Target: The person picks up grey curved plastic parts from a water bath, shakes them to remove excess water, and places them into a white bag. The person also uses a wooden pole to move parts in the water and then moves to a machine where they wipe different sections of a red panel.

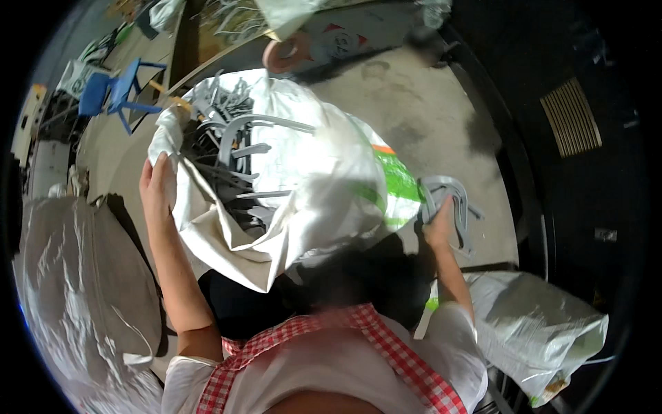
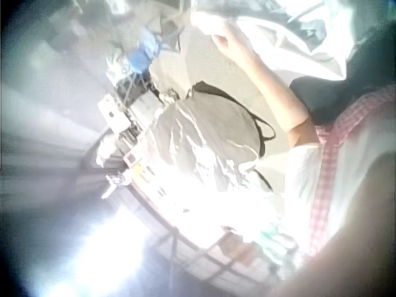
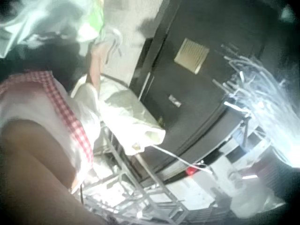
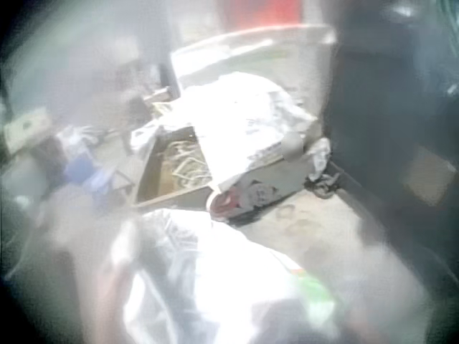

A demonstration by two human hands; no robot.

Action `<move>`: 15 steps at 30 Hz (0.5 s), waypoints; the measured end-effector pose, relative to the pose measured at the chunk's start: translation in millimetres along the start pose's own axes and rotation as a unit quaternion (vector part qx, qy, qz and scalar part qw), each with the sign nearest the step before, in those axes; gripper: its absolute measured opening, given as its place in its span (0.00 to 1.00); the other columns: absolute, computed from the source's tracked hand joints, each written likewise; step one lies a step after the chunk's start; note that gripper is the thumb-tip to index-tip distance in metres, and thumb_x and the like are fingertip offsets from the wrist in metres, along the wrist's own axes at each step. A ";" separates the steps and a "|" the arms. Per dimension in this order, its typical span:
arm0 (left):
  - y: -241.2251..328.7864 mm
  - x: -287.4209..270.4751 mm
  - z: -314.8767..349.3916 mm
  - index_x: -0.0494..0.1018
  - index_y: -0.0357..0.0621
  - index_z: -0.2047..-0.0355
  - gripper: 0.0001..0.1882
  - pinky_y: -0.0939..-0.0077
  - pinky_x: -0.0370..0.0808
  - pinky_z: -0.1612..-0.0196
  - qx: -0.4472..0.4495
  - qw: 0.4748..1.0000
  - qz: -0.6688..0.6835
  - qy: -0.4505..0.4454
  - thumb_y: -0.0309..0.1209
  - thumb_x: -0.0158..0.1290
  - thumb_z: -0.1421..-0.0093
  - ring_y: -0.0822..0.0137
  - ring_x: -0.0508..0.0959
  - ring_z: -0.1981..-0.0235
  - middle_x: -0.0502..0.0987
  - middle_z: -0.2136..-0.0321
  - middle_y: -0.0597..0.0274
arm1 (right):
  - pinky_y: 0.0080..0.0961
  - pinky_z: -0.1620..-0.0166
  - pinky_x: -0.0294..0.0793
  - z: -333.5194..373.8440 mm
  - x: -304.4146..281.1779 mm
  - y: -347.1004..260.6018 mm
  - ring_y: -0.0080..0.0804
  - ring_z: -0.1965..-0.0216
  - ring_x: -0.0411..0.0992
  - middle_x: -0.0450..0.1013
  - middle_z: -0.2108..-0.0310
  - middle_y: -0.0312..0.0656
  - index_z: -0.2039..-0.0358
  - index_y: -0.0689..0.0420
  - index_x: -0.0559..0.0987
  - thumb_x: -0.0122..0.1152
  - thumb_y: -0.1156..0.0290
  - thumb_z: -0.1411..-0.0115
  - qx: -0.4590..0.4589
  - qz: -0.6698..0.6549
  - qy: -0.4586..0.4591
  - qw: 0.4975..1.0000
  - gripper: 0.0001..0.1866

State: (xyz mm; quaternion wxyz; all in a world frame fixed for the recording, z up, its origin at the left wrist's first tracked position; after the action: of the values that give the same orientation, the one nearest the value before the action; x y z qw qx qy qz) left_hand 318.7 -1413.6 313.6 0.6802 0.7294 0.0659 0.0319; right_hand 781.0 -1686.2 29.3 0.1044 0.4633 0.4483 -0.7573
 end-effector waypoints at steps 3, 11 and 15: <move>0.4 -8.8 -2.9 0.66 0.31 0.55 0.21 0.83 0.67 0.64 -0.045 0.999 0.003 0.016 0.33 0.53 0.46 0.75 0.71 0.67 0.72 0.66 0.61 | 0.28 0.44 0.56 -1.6 -54.1 -55.9 0.46 0.44 0.57 0.54 0.45 0.60 0.40 0.63 0.38 0.58 0.80 0.61 -0.022 -0.070 0.041 0.996 0.51; -4.2 -25.2 4.7 0.62 0.27 0.51 0.24 0.78 0.69 0.61 -0.048 0.997 0.053 -0.039 0.26 0.50 0.48 0.69 0.73 0.62 0.72 0.61 0.52 | 0.32 0.44 0.58 8.7 -149.4 -284.3 0.38 0.45 0.59 0.51 0.42 0.50 0.38 0.58 0.41 0.60 0.80 0.59 -0.251 -0.351 0.018 0.902 0.50; 15.2 -43.1 14.0 0.65 0.30 0.56 0.18 0.73 0.75 0.66 -0.039 0.980 0.195 0.014 0.19 0.43 0.49 0.66 0.76 0.69 0.74 0.67 0.54 | 0.35 0.43 0.58 39.7 -106.9 -449.1 0.42 0.44 0.56 0.47 0.41 0.53 0.39 0.56 0.42 0.59 0.73 0.55 -0.480 -0.244 -0.061 0.841 0.47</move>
State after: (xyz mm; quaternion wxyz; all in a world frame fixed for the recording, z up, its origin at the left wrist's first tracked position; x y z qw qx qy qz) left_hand 278.7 -1434.4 329.6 0.6875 0.7008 -0.0697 0.1768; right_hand 558.0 -1485.6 382.5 0.1529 0.1839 0.8467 -0.4754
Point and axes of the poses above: each hand's wrist, its own z-axis away from the middle knuckle, its own x-axis out of the palm, y = z × x, the point moved 4 cm from there along -z, towards the middle knuckle
